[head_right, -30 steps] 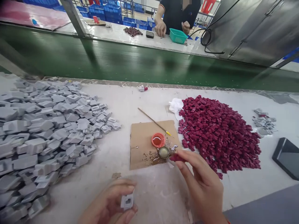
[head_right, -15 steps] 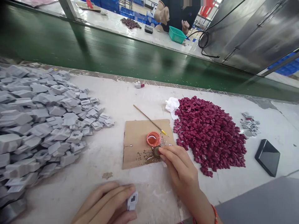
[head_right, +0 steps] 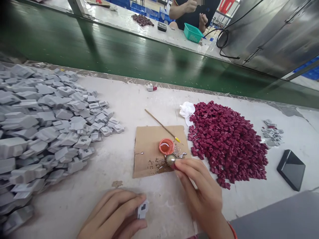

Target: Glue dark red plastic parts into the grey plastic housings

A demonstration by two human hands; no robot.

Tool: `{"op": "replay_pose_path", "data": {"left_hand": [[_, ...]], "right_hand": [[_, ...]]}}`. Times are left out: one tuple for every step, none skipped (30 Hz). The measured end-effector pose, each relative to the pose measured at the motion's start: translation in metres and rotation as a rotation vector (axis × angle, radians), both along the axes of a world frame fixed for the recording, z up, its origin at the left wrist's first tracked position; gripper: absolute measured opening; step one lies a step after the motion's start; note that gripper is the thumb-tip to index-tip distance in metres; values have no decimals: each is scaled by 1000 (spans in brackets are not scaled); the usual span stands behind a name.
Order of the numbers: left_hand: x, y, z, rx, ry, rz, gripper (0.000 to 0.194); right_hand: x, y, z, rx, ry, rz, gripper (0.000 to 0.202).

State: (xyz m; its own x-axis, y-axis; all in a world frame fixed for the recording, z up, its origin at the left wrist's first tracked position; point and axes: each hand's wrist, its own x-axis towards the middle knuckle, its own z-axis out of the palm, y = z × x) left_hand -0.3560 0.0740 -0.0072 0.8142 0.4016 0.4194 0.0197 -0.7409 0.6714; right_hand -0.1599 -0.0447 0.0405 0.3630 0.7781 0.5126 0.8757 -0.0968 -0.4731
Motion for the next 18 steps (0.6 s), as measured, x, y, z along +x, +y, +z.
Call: {"op": "replay_pose_path", "data": {"left_hand": [[0, 0, 1, -10, 5, -4, 29], [0, 0, 2, -24, 9, -9, 29], [0, 0, 3, -42, 11, -9, 27], [0, 0, 4, -60, 15, -7, 26], [0, -1, 4, -78, 22, -3, 25], [0, -1, 4, -91, 27, -1, 24], [-1, -2, 4, -99, 28, 2, 24], [-1, -2, 4, -103, 31, 3, 24], [-1, -3, 4, -101, 36, 3, 25], [-1, -3, 3, -99, 40, 4, 26], [-1, -4, 3, -98, 43, 7, 26], [-1, -4, 2, -97, 45, 9, 27], [-1, -5, 2, -99, 50, 8, 27], [-1, -5, 3, -102, 53, 8, 26], [-1, -5, 3, -106, 49, 12, 26], [0, -5, 4, -112, 47, 16, 25], [0, -5, 5, -119, 43, 16, 24], [0, -5, 7, -130, 40, 21, 23]], "right_hand": [[-8, -3, 2, -2, 83, -6, 32], [-16, -6, 3, -5, 171, 1, 31], [-24, -8, 4, 2, 242, 28, 30], [-31, -9, 3, 5, 289, 69, 28], [-37, -9, 2, 6, 313, 120, 29], [-42, -8, 1, 14, 323, 165, 29], [-45, -7, -1, 14, 330, 199, 31], [-47, -5, -3, 8, 333, 226, 31], [-48, -4, -4, -5, 338, 242, 31], [-48, -3, -6, -17, 338, 250, 31], [-49, -2, -6, -24, 330, 253, 29], [-49, -2, -6, -31, 319, 252, 28], [-49, -2, -6, -38, 305, 253, 27], [-49, -2, -5, -44, 293, 253, 26], [-49, -2, -5, -54, 281, 256, 25], [-49, -2, -4, -63, 266, 265, 24], [-49, -2, -3, -75, 251, 275, 24], [-49, -2, -2, -91, 236, 287, 23]]}}
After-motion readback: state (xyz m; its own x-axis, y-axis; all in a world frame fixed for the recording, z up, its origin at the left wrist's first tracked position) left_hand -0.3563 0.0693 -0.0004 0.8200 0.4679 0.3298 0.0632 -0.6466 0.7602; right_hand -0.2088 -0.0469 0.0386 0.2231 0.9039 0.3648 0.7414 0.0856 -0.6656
